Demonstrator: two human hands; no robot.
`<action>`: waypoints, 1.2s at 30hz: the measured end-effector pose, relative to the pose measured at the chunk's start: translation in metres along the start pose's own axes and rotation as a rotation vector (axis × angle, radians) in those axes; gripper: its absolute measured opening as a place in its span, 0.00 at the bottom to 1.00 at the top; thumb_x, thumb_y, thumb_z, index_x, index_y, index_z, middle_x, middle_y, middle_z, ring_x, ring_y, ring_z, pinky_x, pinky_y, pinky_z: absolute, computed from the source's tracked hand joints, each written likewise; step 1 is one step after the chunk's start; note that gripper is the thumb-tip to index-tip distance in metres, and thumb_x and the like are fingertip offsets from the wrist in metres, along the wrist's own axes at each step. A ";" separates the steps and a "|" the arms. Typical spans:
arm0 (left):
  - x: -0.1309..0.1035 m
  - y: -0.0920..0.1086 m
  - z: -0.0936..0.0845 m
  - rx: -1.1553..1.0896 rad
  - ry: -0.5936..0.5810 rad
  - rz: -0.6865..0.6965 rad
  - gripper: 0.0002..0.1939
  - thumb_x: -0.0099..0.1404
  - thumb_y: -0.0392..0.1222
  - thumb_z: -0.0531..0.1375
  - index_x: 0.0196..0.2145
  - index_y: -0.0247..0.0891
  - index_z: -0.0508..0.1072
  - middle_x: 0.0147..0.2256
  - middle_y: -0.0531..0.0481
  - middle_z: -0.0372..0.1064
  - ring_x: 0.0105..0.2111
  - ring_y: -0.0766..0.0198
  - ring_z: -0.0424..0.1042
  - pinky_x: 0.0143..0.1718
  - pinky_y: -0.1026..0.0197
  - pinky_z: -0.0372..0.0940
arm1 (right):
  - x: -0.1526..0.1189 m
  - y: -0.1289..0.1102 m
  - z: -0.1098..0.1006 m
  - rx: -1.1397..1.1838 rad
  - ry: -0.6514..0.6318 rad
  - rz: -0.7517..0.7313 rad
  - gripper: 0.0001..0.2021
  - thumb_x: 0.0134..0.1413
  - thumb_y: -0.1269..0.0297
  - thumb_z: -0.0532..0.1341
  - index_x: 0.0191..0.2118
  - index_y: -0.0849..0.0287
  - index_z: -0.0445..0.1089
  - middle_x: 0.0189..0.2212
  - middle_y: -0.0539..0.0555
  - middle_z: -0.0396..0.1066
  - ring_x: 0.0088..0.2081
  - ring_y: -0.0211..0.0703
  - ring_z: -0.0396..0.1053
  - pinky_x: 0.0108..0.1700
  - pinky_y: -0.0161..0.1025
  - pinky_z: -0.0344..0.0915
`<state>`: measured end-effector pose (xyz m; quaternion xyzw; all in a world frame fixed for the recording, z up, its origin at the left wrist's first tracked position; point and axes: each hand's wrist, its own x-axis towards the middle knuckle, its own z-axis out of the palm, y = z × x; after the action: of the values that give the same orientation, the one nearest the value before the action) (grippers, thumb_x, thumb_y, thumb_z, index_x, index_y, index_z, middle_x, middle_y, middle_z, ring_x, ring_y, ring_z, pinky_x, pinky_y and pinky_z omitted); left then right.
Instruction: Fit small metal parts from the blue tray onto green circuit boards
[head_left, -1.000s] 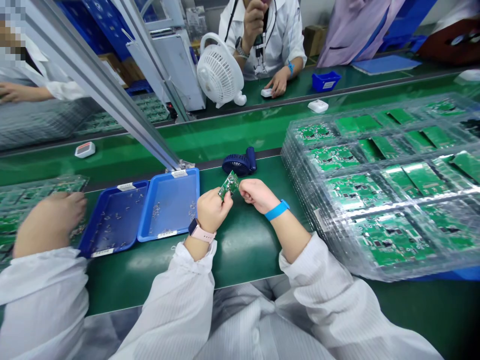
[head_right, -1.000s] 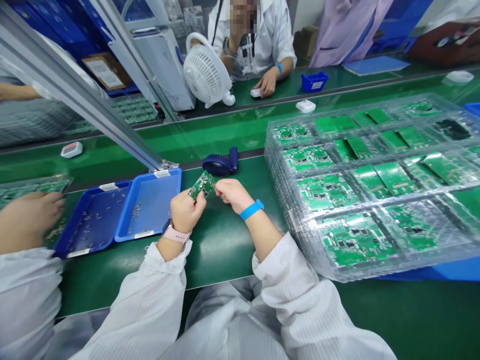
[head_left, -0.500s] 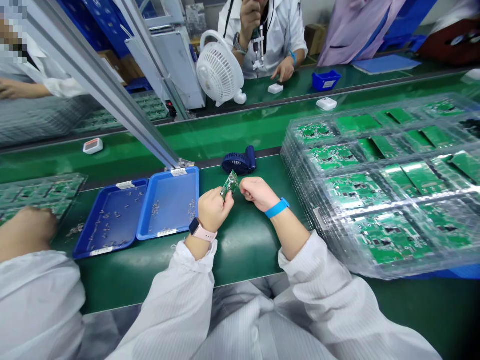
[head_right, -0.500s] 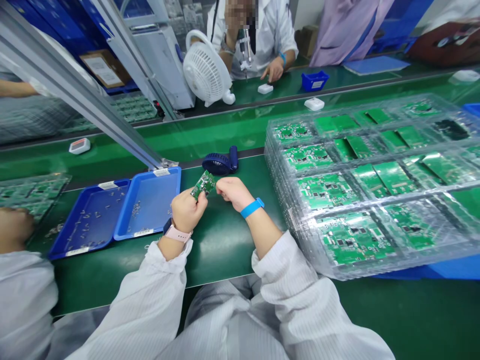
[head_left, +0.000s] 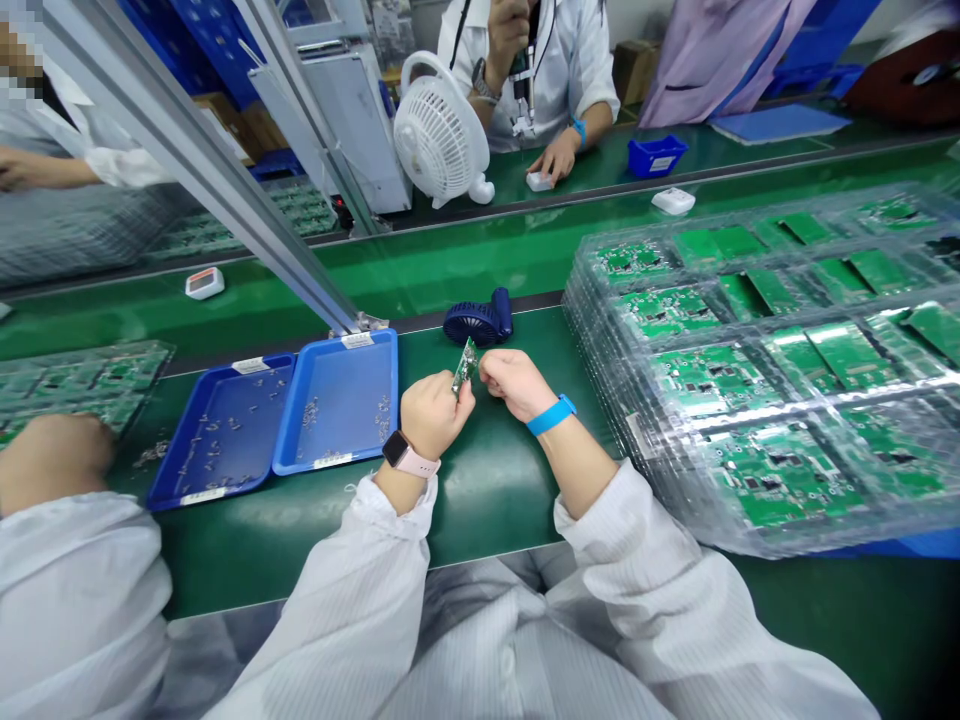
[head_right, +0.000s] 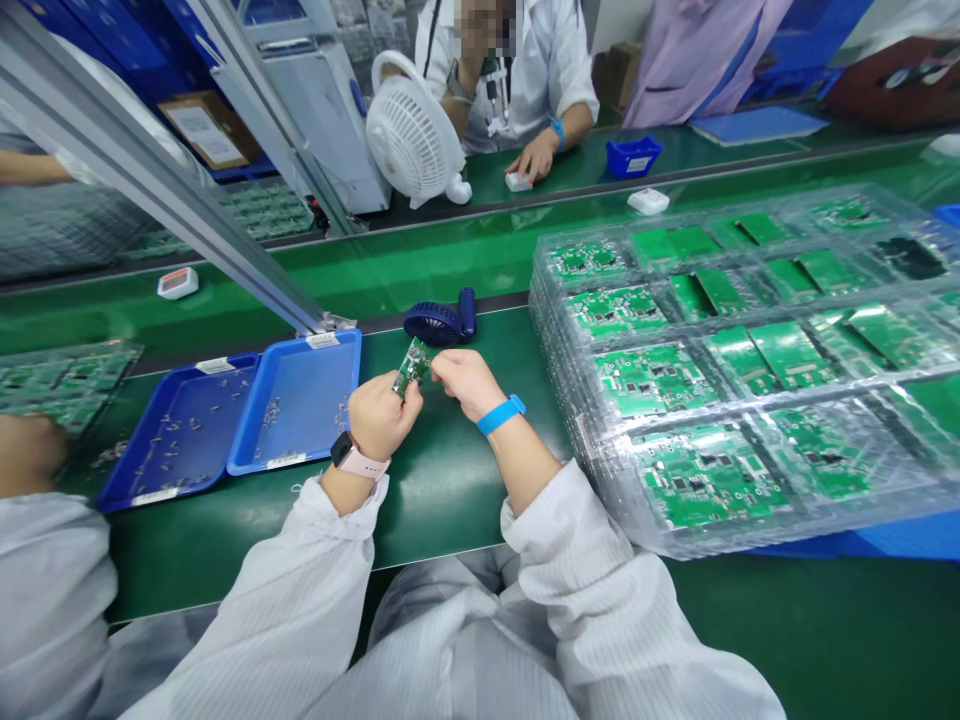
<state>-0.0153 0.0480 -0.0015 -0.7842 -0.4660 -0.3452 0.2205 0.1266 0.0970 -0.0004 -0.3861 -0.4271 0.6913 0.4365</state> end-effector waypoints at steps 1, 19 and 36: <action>0.000 0.000 0.000 0.003 0.004 0.007 0.15 0.67 0.35 0.52 0.22 0.37 0.64 0.20 0.49 0.62 0.22 0.63 0.62 0.26 0.59 0.53 | 0.000 -0.001 0.000 0.003 -0.001 0.002 0.06 0.35 0.68 0.55 0.14 0.59 0.59 0.12 0.41 0.49 0.15 0.26 0.42 0.18 0.31 0.36; -0.002 0.007 0.002 0.001 -0.028 -0.037 0.16 0.67 0.36 0.53 0.21 0.38 0.62 0.20 0.49 0.59 0.22 0.63 0.61 0.26 0.58 0.50 | 0.000 0.001 0.000 -0.016 0.076 -0.060 0.07 0.36 0.65 0.56 0.15 0.59 0.61 0.12 0.41 0.50 0.15 0.27 0.44 0.18 0.31 0.37; 0.001 0.010 0.007 -0.008 -0.005 -0.023 0.16 0.68 0.37 0.52 0.22 0.38 0.63 0.20 0.49 0.60 0.22 0.63 0.61 0.26 0.58 0.50 | 0.002 0.003 -0.001 -0.025 0.092 -0.098 0.07 0.38 0.66 0.57 0.16 0.58 0.60 0.12 0.40 0.47 0.16 0.27 0.42 0.19 0.32 0.36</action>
<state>-0.0035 0.0485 -0.0055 -0.7805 -0.4744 -0.3477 0.2121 0.1261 0.0985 -0.0039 -0.4014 -0.4335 0.6455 0.4841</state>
